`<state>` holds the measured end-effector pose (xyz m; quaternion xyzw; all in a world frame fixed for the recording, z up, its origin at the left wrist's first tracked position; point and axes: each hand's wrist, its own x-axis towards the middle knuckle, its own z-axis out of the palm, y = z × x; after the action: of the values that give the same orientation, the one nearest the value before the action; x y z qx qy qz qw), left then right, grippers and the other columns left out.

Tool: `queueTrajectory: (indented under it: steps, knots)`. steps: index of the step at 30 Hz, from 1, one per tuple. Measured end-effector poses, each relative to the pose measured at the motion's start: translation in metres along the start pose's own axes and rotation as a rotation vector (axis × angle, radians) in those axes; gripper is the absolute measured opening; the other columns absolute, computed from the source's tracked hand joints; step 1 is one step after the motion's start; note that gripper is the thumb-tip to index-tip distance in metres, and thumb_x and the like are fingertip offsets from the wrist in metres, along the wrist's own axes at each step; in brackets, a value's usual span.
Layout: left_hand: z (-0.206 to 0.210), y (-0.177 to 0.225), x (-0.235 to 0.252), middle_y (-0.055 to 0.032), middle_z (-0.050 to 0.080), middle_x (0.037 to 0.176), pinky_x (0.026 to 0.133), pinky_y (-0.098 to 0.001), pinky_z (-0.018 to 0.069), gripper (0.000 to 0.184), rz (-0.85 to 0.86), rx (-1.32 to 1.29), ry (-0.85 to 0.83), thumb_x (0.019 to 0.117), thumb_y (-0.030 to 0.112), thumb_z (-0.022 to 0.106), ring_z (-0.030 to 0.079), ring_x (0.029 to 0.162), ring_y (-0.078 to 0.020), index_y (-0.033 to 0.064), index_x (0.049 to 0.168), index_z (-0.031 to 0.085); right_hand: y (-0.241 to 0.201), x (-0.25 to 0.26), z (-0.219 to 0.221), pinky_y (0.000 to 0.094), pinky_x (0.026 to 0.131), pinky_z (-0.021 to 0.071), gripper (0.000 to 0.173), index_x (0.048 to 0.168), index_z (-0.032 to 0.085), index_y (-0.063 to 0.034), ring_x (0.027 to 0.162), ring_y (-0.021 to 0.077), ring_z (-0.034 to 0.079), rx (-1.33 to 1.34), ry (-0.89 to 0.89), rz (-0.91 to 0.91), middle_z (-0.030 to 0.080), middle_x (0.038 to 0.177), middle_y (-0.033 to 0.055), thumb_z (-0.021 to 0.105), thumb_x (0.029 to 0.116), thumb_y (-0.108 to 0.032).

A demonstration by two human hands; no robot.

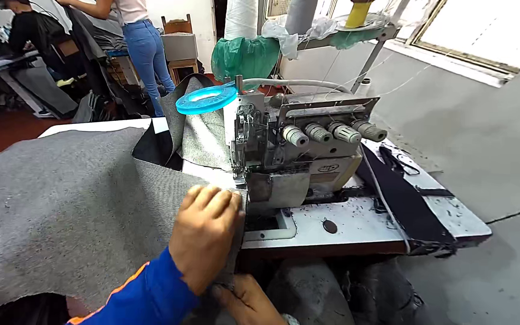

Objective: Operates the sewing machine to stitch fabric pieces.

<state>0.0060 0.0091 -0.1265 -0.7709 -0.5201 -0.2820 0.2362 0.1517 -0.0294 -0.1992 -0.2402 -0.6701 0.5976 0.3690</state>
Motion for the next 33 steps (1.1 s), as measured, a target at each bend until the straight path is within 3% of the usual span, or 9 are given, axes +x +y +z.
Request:
queueTrajectory:
  steps: [3,9,12,16,19,22,27,30,33]
  knots:
    - [0.003,0.006,0.003,-0.0081,0.078,0.109,0.096,-0.0408,0.0576,0.031,-0.040,0.028,-0.060,0.1017,0.025,0.054,0.074,0.108,-0.0250,0.0071,0.111,0.078,-0.002,0.005,-0.014,0.0202,0.080,0.0533,0.024,0.094,0.070,0.0108,0.081,-0.0010,0.066,0.010,0.023,-0.071,0.071,0.081,0.0089,0.055,0.1017,-0.006]
    - [-0.028,0.005,0.019,-0.0110,0.076,0.099,0.093,-0.0433,0.0589,0.024,-0.065,-0.203,-0.129,0.0997,0.015,0.052,0.074,0.102,-0.0283,0.0021,0.106,0.071,-0.018,0.022,-0.036,0.0189,0.079,0.0538,0.028,0.098,0.067,0.0066,0.081,-0.0046,0.064,0.070,0.014,-0.067,0.068,0.082,0.0004,0.047,0.1062,-0.011]
    - [-0.054,0.016,0.007,-0.0159,0.074,0.113,0.102,-0.0483,0.0533,0.033,0.039,-0.325,-0.218,0.1012,0.030,0.058,0.070,0.115,-0.0338,0.0000,0.113,0.067,-0.025,0.030,-0.050,0.0184,0.071,0.0518,0.028,0.095,0.065,0.0040,0.072,-0.0041,0.060,0.014,-0.036,-0.048,0.063,0.075,-0.0022,0.046,0.1064,-0.014]
    - [-0.055,0.021,-0.032,-0.0155,0.069,0.132,0.114,-0.0396,0.0425,0.062,0.138,-0.194,-0.273,0.0954,0.052,0.064,0.062,0.131,-0.0249,-0.0002,0.129,0.064,-0.030,0.033,-0.055,0.0213,0.064,0.0485,0.034,0.082,0.063,0.0042,0.065,0.0014,0.057,-0.131,-0.058,-0.086,0.058,0.067,0.0028,0.048,0.1055,-0.016]
    - [-0.043,0.008,-0.038,-0.0122,0.066,0.138,0.116,-0.0353,0.0392,0.044,0.261,-0.024,-0.212,0.1001,0.025,0.058,0.058,0.134,-0.0200,0.0015,0.137,0.060,-0.029,0.035,-0.046,0.0230,0.061,0.0480,0.032,0.080,0.063,0.0048,0.062,0.0051,0.058,-0.240,0.072,-0.160,0.058,0.065,0.0059,0.050,0.1030,-0.013]
    - [-0.033,-0.007,-0.024,-0.0113,0.071,0.128,0.110,-0.0341,0.0458,0.032,0.328,-0.018,-0.067,0.1022,0.002,0.046,0.066,0.124,-0.0210,0.0024,0.129,0.063,-0.029,0.044,-0.036,0.0231,0.058,0.0486,0.033,0.077,0.064,0.0047,0.059,0.0075,0.059,-0.342,0.248,-0.286,0.059,0.063,0.0080,0.049,0.1010,-0.012]
    - [-0.023,-0.027,0.006,-0.0104,0.077,0.112,0.099,-0.0352,0.0564,0.029,0.317,-0.192,-0.048,0.0990,-0.004,0.048,0.073,0.109,-0.0244,0.0028,0.118,0.069,-0.036,0.065,-0.027,0.0219,0.055,0.0456,0.032,0.076,0.063,0.0043,0.056,0.0054,0.055,-0.303,0.397,-0.248,0.055,0.061,0.0042,0.046,0.0998,-0.008]
    - [-0.015,-0.035,0.015,-0.0082,0.078,0.106,0.097,-0.0338,0.0575,0.029,0.287,-0.242,-0.039,0.0974,-0.005,0.049,0.075,0.104,-0.0228,0.0052,0.112,0.072,-0.036,0.071,-0.027,0.0188,0.047,0.0430,0.032,0.076,0.057,-0.0034,0.048,-0.0001,0.049,-0.136,0.362,-0.170,0.052,0.057,-0.0049,0.041,0.1032,-0.011]
    - [-0.007,-0.041,0.015,-0.0062,0.078,0.106,0.099,-0.0328,0.0567,0.030,0.275,-0.231,-0.047,0.0953,-0.004,0.050,0.075,0.105,-0.0205,0.0074,0.108,0.074,-0.029,0.068,-0.024,0.0208,0.046,0.0452,0.038,0.074,0.057,-0.0019,0.046,0.0021,0.052,-0.096,0.276,-0.194,0.055,0.057,-0.0020,0.038,0.1054,-0.014]
